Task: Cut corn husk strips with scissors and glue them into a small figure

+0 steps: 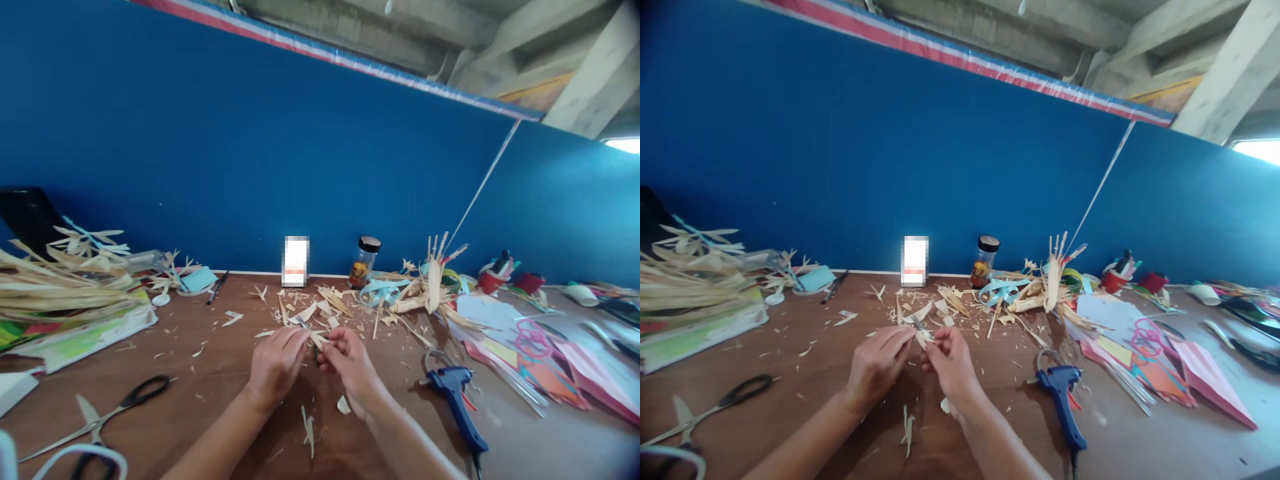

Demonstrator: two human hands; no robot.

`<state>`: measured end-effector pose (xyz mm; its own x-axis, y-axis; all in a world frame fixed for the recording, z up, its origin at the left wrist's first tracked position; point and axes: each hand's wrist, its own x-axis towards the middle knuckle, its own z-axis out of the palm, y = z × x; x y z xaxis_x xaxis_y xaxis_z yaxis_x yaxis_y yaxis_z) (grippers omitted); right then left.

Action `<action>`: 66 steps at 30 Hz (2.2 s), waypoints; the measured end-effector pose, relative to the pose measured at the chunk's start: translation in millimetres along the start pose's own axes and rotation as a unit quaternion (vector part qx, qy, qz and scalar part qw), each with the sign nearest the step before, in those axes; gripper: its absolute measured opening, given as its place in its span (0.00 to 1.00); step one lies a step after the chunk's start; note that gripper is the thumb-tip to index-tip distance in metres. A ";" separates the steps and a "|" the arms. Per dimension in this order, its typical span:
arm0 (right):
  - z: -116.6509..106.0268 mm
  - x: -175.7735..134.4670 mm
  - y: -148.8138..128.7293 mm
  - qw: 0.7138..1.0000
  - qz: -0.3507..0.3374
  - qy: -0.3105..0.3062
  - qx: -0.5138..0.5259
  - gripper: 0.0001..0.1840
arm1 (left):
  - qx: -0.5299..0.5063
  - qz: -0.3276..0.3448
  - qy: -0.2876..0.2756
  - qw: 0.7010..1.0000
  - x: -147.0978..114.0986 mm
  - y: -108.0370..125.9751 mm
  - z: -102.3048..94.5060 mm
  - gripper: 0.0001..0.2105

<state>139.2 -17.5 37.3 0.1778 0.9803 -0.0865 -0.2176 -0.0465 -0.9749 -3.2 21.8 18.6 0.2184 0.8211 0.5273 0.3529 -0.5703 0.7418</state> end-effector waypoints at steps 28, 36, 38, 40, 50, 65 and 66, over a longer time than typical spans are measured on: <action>-38.0 22.0 -38.4 0.827 -0.223 -0.164 -0.489 0.13 | -0.377 -0.363 -0.207 0.827 4.5 -2.5 14.9 0.13; -33.6 24.4 -31.6 0.854 -0.239 -0.148 -0.437 0.15 | -0.397 -0.353 -0.203 0.822 4.4 -2.8 15.5 0.11; -33.0 26.6 -26.5 0.874 -0.244 -0.113 -0.404 0.17 | -0.402 -0.351 -0.190 0.824 4.7 -2.7 15.1 0.10; -32.3 28.5 -20.9 0.894 -0.237 -0.065 -0.373 0.19 | -0.404 -0.362 -0.170 0.823 5.6 -3.5 14.8 0.10; -19.2 28.1 4.4 0.977 -0.103 -0.079 -0.169 0.10 | -0.420 -0.357 -0.169 0.817 6.8 -3.5 13.7 0.12; -12.4 26.8 1.8 0.990 -0.063 -0.077 -0.101 0.15 | -0.438 -0.353 -0.116 0.819 7.0 -5.5 15.9 0.19; -11.7 26.7 2.3 0.989 -0.065 -0.081 -0.104 0.16 | -0.434 -0.353 -0.113 0.821 7.1 -6.0 16.1 0.18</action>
<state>154.7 6.3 30.3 0.0323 0.9977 0.0591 0.0021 0.0590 -0.9983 10.9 31.4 11.3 0.4357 0.8823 -0.1779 -0.2957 0.3270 0.8976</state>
